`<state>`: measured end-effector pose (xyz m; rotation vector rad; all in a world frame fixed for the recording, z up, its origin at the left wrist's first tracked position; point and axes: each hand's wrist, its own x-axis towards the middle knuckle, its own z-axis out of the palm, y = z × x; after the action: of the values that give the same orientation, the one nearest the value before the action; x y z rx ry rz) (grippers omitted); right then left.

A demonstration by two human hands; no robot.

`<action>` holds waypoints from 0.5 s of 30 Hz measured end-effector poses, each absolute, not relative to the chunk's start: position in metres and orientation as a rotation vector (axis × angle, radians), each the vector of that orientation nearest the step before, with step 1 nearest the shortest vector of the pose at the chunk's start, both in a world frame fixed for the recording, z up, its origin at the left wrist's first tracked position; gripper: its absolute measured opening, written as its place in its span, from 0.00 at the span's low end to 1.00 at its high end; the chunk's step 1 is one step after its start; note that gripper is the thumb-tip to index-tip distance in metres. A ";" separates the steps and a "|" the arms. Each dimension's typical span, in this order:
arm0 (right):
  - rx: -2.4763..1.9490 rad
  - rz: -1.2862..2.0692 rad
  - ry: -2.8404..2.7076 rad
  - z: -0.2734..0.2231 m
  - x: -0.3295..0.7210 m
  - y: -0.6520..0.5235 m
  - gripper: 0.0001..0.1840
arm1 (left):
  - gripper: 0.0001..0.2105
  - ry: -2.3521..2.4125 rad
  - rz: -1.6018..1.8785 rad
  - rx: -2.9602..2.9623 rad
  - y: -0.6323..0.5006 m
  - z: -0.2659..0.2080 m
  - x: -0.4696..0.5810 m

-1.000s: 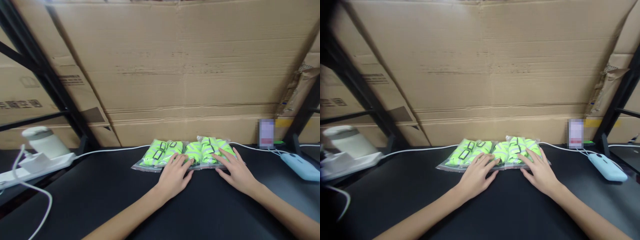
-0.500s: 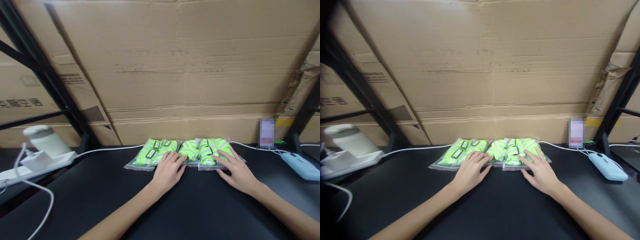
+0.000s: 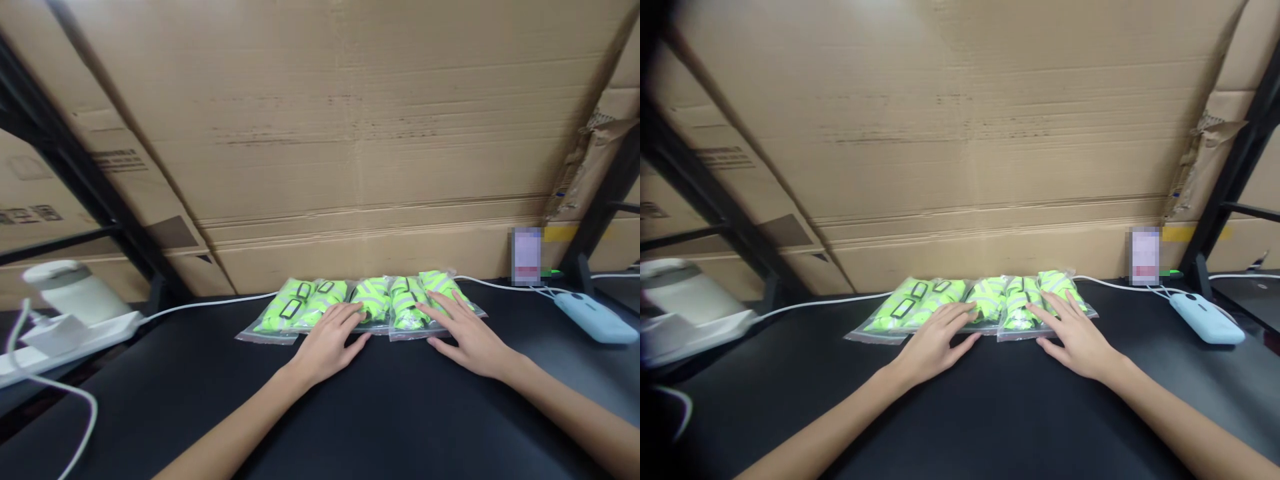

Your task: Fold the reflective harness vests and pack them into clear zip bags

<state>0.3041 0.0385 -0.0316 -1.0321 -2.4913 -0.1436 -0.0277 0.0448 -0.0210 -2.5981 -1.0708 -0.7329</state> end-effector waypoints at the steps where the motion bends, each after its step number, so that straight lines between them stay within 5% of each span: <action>1: -1.016 -0.150 -2.496 -0.032 0.304 0.039 0.31 | 0.11 -1.069 -0.732 -2.603 0.044 -0.021 -0.027; 10: -0.883 -0.070 -2.312 -0.031 0.303 0.042 0.08 | 0.13 -1.171 -0.712 -2.624 0.040 -0.019 -0.024; 15: -0.867 -0.006 -2.244 -0.026 0.299 0.036 0.06 | 0.17 -1.192 -0.658 -2.642 0.040 -0.019 -0.023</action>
<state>0.2990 0.0355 -0.0262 -0.8669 -2.2440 -0.0061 -0.0228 0.0401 -0.0195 -2.6425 -1.1920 -0.6576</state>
